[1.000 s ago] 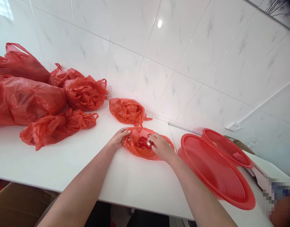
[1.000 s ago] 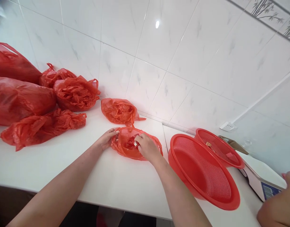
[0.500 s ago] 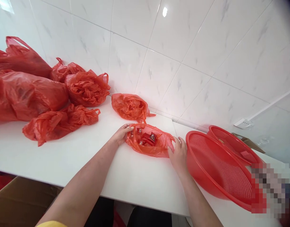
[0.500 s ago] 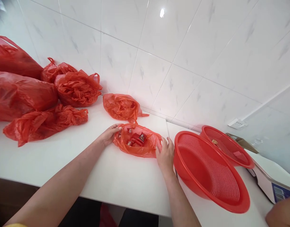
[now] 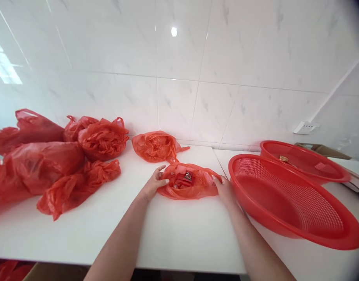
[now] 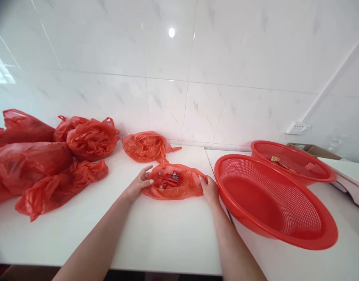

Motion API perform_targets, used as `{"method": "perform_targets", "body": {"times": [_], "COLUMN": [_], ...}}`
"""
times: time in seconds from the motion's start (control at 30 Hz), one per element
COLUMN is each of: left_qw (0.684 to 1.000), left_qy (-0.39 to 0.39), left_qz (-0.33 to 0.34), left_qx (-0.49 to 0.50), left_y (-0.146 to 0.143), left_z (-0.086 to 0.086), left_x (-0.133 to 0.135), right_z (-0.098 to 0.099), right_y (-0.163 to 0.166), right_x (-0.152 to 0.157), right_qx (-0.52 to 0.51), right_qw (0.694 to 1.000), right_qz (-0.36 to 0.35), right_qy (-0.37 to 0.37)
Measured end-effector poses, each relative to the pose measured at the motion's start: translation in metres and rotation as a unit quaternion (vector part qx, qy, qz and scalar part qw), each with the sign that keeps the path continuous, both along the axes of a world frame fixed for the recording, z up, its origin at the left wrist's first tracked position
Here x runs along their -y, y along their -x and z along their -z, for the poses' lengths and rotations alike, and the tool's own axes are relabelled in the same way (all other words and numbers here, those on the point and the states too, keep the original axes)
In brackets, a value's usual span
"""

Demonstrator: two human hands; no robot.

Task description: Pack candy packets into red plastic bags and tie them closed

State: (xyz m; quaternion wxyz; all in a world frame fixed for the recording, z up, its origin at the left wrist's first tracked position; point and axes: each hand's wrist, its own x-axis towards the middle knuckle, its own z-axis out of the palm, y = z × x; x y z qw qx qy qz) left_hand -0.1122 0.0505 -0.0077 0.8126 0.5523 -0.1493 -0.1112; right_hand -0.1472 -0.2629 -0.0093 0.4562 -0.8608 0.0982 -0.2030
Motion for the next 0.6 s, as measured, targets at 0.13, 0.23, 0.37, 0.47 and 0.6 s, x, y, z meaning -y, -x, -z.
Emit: {"method": "perform_targets", "body": {"times": [0.13,0.23,0.37,0.47,0.6], "left_qw": [0.993,0.971,0.916,0.890,0.937], "left_qy": [-0.101,-0.205,-0.296,-0.305,-0.135], "left_qz": [-0.023,-0.078,-0.226,-0.326,-0.321], "left_qx": [0.052,0.095,0.147,0.092,-0.033], "left_y": [0.006,0.010,0.009,0.006,0.000], "left_z": [-0.003,-0.001,0.004,0.005,0.002], "left_x": [0.008,0.019,0.023,0.011,-0.004], "right_z": [-0.004,-0.007,-0.006,-0.003,0.001], "right_y": [0.006,0.010,0.012,0.012,0.008], "right_x": [-0.001,0.001,0.005,0.008,0.009], "right_qx": [0.028,0.044,0.056,0.068,0.080], "right_qw": [0.998,0.989,0.964,0.936,0.927], "right_qz": [-0.016,-0.021,-0.031,-0.062,-0.071], "right_qy": [-0.058,-0.137,-0.257,-0.338,-0.360]}}
